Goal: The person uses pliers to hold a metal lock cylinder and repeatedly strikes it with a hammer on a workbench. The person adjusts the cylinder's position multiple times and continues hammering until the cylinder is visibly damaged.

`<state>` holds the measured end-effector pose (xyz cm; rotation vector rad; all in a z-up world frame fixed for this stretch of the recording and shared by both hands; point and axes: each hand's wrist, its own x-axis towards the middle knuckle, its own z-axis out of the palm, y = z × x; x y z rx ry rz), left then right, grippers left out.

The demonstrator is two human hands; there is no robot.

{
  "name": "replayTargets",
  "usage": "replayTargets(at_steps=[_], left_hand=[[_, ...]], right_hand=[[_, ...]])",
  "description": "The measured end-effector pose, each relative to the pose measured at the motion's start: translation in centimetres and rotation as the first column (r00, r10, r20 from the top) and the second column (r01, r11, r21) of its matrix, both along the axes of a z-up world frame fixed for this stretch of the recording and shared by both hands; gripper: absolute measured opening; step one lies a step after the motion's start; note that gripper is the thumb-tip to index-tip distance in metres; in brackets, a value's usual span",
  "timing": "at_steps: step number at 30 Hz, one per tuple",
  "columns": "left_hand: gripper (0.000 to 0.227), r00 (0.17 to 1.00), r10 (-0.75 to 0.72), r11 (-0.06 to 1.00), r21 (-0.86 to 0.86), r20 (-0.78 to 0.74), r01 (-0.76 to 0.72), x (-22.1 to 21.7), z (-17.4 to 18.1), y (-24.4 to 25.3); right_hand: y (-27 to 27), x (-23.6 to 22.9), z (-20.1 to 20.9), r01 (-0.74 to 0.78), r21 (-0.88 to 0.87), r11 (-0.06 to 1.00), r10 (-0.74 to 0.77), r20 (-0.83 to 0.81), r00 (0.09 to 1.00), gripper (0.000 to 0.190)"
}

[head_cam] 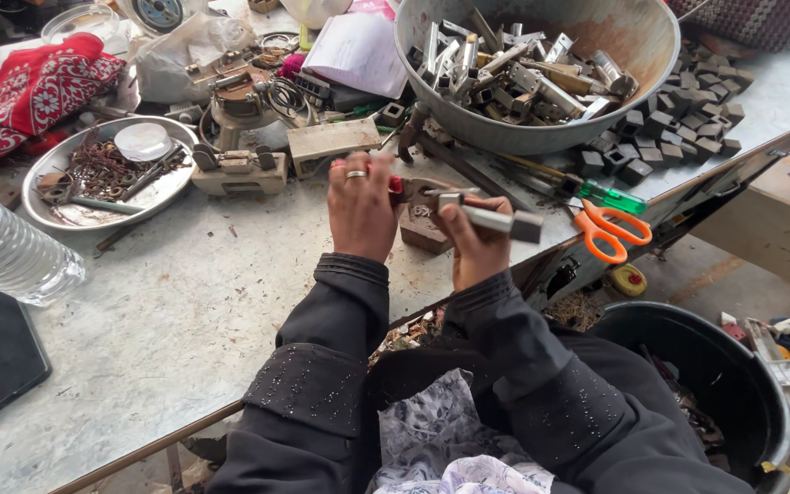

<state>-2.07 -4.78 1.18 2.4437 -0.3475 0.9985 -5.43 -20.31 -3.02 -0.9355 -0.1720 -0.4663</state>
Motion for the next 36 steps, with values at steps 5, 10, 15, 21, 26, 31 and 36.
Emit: replayTargets(at_steps=[5, 10, 15, 21, 26, 31, 36], left_hand=[[0.019, 0.991, -0.016, 0.998, 0.054, 0.131, 0.009, -1.2, 1.8, -0.1], [0.019, 0.963, -0.028, 0.999, 0.042, 0.269, 0.017, -0.8, 1.5, 0.2], [0.012, 0.991, -0.112, 0.991, 0.071, -0.068, 0.117, 0.0, 0.3, -0.2], [0.023, 0.949, -0.171, 0.983, 0.014, -0.264, 0.181, 0.1, 0.0, -0.1], [0.057, 0.947, -0.203, 0.978, -0.012, -0.249, 0.206, 0.1, 0.8, 0.6], [0.083, 0.765, -0.291, 0.956, -0.147, -0.575, 0.253, 0.5, 1.4, 1.3], [0.054, 0.909, -0.224, 0.970, 0.007, -0.352, 0.242, 0.6, 0.9, 1.5]], right_hand=[[-1.4, -0.2, 1.6, -0.085, -0.014, 0.996, 0.085, 0.001, 0.996, 0.041], [-1.5, 0.0, 2.0, -0.109, -0.221, 0.969, 0.132, 0.093, 0.987, 0.059], [-1.8, 0.6, 2.1, -0.162, -0.248, 0.955, 0.187, 0.079, 0.979, 0.058], [-2.6, 0.5, 1.8, -0.128, -0.311, 0.942, 0.138, 0.011, 0.990, 0.048], [-2.5, 0.2, 1.7, -0.132, -0.204, 0.970, 0.132, -0.014, 0.991, 0.047], [-3.3, 0.6, 2.6, -0.110, -0.175, 0.978, 0.119, 0.041, 0.992, 0.047], [-4.8, 1.6, 3.6, -0.207, -0.216, 0.954, 0.213, 0.004, 0.977, 0.050]])
